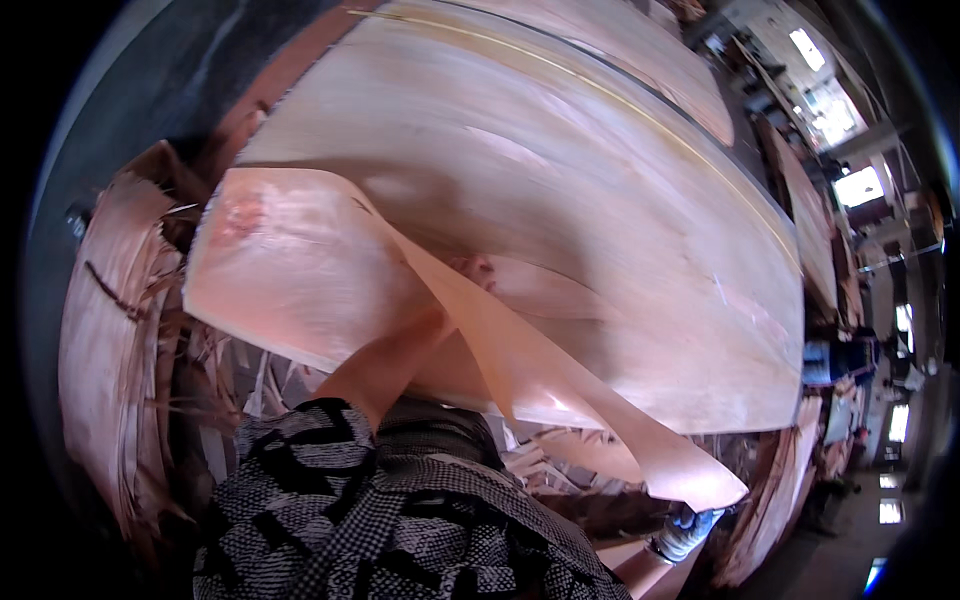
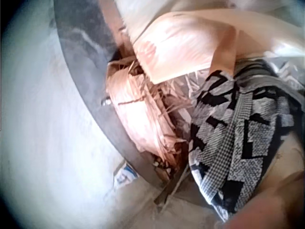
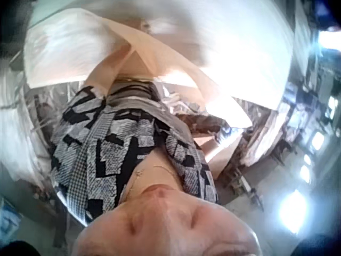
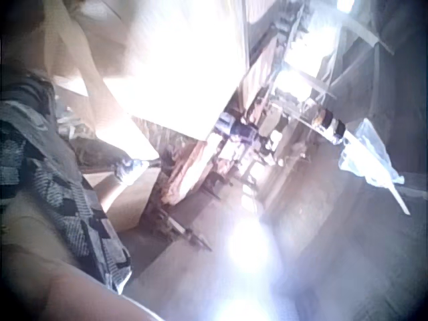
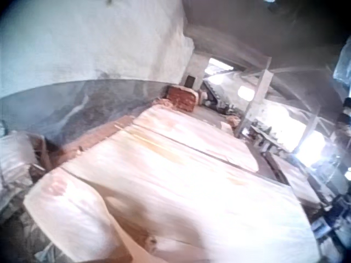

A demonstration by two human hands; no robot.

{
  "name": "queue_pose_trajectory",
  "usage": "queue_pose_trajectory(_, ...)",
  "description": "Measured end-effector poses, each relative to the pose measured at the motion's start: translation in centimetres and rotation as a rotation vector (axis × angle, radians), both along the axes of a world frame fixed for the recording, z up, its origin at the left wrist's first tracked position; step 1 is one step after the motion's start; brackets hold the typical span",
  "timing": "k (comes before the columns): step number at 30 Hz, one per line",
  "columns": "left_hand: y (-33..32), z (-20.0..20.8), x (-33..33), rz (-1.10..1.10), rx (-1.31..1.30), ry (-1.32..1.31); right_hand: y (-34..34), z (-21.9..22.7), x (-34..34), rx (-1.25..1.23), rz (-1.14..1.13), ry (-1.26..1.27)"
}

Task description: The person processes wood veneer panels by aligning large thin sheets on a workbench, smoothing the surface, and using a knife to trim excess material along the edges and cutouts.

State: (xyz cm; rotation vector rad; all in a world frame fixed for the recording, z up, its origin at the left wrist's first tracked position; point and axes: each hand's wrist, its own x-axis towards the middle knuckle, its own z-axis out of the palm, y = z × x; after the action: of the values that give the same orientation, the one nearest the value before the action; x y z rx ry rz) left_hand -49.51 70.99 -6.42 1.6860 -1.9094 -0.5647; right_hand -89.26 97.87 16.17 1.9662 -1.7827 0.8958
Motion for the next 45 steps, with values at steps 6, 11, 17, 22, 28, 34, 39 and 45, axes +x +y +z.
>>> queue_pose_trajectory(6, 7.8, 2.1, 4.6, -0.250, 0.053, 0.643, 3.4, -4.4, -4.1, 0.021, -0.288, -1.195)
queue_pose_trajectory(11, 14.2, 0.6, 15.8, -0.264, -0.400, -0.266, 4.7, -6.3, -6.4, 0.062, -0.391, -1.359)
queue_pose_trajectory(17, 0.9, 8.0, 27.0, 0.351, -0.399, -0.443, 7.4, -7.7, -6.6, 0.052, -0.476, -1.500)
queue_pose_trajectory(22, -1.7, 7.1, 31.9, 0.070, 0.003, -0.626, 12.5, -9.8, -6.4, 0.045, -0.507, -1.613)
queue_pose_trajectory(28, 15.3, 10.7, 36.1, -0.446, -0.175, -0.355, 12.5, -10.2, 0.3, 0.030, -0.599, -1.684)
queue_pose_trajectory(34, 19.2, 21.1, 38.0, -0.611, 0.017, -0.236, 7.8, -6.0, 8.0, -0.056, -0.673, -1.646)
queue_pose_trajectory(39, 16.9, 21.2, 40.8, -0.514, 0.060, -0.345, 4.4, -3.5, 10.0, -0.277, -0.774, -1.399)
queue_pose_trajectory(45, 15.7, 13.9, 42.8, -0.347, 0.255, -0.168, 0.1, -2.3, 12.0, -0.162, -0.728, -1.288)
